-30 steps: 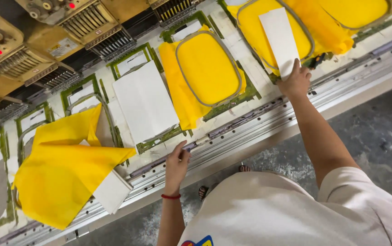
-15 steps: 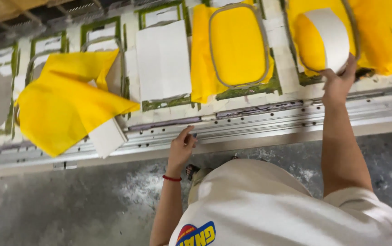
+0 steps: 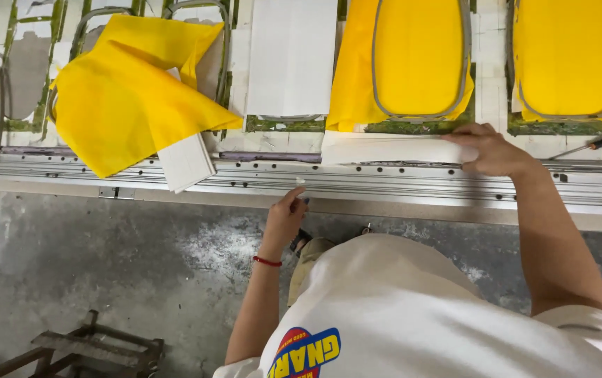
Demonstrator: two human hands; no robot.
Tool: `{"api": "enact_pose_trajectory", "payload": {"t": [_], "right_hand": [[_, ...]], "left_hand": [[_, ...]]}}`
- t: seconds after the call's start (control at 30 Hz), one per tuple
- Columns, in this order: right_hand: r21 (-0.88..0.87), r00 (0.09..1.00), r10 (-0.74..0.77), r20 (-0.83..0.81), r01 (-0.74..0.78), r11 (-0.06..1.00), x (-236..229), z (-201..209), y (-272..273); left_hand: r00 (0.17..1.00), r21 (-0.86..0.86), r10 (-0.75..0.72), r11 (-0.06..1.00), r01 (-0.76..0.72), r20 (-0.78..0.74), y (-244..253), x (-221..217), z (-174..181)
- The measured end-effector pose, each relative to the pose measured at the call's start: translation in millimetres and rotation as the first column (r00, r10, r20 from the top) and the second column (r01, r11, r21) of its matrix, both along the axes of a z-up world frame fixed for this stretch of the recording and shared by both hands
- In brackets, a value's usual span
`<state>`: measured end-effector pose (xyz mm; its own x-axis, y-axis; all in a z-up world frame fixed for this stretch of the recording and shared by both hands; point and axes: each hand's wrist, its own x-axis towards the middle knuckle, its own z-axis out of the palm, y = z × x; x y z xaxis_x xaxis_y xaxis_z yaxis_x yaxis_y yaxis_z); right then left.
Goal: Preparing multiple embroidery frames on an industrial machine by layering backing paper and yellow fabric, then securing them with hoops.
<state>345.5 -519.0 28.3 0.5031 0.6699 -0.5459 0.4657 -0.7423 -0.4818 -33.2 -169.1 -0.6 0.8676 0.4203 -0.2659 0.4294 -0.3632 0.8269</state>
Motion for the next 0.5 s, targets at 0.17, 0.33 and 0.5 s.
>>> {"api": "enact_pose_trajectory", "payload": {"t": [0.17, 0.33, 0.5], "right_hand": [[-0.054, 0.996, -0.082, 0.032, 0.083, 0.995, -5, 34, 6], [0.056, 0.911, -0.267, -0.315, 0.299, 0.953, -43, 93, 18], [0.654, 0.914, -0.058, -0.402, 0.331, 0.68, -105, 57, 53]], "left_hand": [[0.997, -0.007, -0.069, 0.998, 0.069, 0.029, -6, 21, 3], [0.996, -0.173, -0.094, 0.98, 0.094, 0.008, -27, 44, 8], [0.872, -0.6, -0.069, 0.699, 0.39, 0.485, -61, 62, 18]]}}
